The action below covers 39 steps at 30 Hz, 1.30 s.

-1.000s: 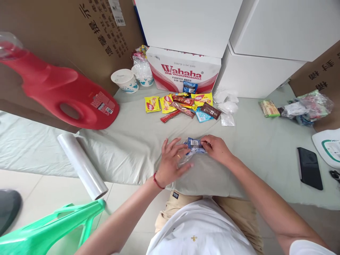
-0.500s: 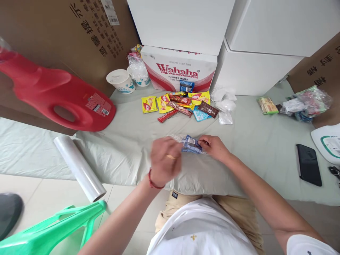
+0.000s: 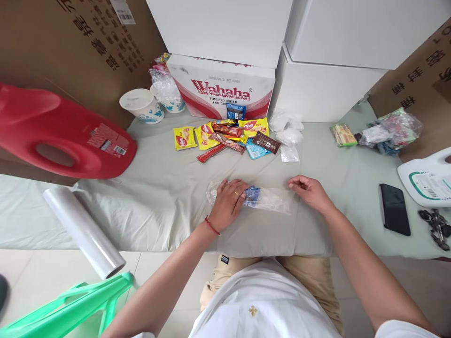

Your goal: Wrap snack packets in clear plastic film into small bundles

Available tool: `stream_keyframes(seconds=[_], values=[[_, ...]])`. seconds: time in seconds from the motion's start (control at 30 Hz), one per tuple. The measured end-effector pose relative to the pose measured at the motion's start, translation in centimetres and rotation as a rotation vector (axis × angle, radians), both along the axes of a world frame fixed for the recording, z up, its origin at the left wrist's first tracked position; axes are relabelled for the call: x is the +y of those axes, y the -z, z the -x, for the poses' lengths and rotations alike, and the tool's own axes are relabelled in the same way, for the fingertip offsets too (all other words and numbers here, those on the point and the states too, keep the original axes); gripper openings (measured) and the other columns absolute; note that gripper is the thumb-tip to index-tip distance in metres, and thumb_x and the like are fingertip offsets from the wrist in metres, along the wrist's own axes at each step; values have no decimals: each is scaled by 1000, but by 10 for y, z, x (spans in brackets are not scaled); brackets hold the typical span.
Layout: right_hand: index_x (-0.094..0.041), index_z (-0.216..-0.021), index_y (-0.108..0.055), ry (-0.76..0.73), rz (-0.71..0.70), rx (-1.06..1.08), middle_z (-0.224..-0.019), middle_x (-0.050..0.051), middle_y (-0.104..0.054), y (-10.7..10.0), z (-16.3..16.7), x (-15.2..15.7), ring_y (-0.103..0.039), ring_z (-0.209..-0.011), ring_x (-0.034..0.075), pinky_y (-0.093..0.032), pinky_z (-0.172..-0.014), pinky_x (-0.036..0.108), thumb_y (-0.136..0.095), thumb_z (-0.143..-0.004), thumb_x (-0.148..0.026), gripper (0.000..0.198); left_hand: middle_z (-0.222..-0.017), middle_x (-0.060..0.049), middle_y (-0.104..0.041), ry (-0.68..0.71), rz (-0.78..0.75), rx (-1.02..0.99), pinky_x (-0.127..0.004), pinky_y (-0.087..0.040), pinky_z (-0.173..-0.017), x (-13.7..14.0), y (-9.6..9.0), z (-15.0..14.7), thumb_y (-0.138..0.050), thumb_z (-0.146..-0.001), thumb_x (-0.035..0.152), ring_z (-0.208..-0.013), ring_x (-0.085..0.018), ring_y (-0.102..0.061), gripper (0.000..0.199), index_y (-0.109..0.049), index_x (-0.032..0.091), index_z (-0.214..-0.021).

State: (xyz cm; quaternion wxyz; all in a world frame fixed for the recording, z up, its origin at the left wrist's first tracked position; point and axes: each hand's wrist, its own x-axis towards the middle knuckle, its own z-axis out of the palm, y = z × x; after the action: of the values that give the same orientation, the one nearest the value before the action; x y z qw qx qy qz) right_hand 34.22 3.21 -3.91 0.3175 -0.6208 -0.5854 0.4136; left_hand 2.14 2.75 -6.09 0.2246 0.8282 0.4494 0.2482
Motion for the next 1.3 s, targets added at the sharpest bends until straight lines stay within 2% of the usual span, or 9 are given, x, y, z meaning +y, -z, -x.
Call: stream_keyframes(seconds=[0.33,0.53,0.63,0.7,0.77,0.93,1.1,1.17,1.3], values=[[-22,-93,-69,-213,-46,-13,-81,-2,-53,-1,7,-27,-41,-64,11,-40,-61,26,-73,-84,-45,25,-140,-6,-65,10,-1,0,-53,-13,-126,1,0,-3,-30,-108,31,-145,-21,-45,40,-57,26,-136],[-24,-113,-67,-361,-125,-77,-100,3,-61,-15,23,-30,-51,-77,15,-46,-68,28,-79,-80,-45,41,-139,-6,-66,11,-26,2,-53,-13,-126,0,3,-2,-30,-108,31,-145,-20,-46,39,-57,25,-135],[-24,-115,-65,-283,-159,-125,-103,5,-63,-17,22,-34,-53,-78,16,-47,-70,30,-71,-88,-44,34,-139,-6,-66,6,-21,-4,-52,-13,-126,0,3,-2,-30,-108,31,-146,-20,-45,39,-57,25,-135],[-24,-109,-65,-162,-179,-144,-97,4,-64,-15,19,-37,-53,-73,16,-46,-68,30,-60,-95,-42,23,-140,-6,-65,5,-13,-6,-52,-13,-127,0,2,-2,-29,-108,31,-146,-20,-45,40,-57,25,-136],[-24,-102,-67,-127,-175,-134,-91,3,-63,-13,15,-40,-51,-70,15,-45,-66,30,-56,-97,-41,21,-140,-6,-65,5,-7,-1,-52,-13,-127,0,2,-3,-28,-108,31,-146,-20,-45,41,-57,25,-136],[-25,-103,-69,-215,-175,-79,-95,3,-61,-12,18,-45,-52,-73,16,-49,-70,31,-69,-90,-42,21,-138,-7,-66,2,-2,5,-53,-13,-127,1,2,-3,-27,-108,33,-145,-21,-45,42,-58,25,-136],[-27,-125,-64,-327,-250,-270,-121,8,-60,-4,29,-45,-57,-110,25,-52,-90,40,-74,-86,-33,40,-138,-6,-66,8,-19,-8,-52,-13,-127,1,4,-3,-29,-108,31,-145,-20,-45,40,-57,25,-137],[-26,-121,-65,-343,-280,-362,-117,9,-62,2,32,-43,-56,-111,27,-51,-93,43,-70,-89,-29,33,-138,-6,-66,8,-25,-11,-52,-13,-127,1,4,-3,-29,-108,31,-145,-20,-45,40,-57,26,-137],[-24,-98,-68,-312,-306,-425,-99,8,-67,10,31,-38,-57,-97,26,-51,-83,40,-56,-97,-25,12,-138,-6,-66,9,-25,-22,-53,-13,-127,0,3,-3,-30,-108,31,-145,-21,-46,41,-56,26,-138]])
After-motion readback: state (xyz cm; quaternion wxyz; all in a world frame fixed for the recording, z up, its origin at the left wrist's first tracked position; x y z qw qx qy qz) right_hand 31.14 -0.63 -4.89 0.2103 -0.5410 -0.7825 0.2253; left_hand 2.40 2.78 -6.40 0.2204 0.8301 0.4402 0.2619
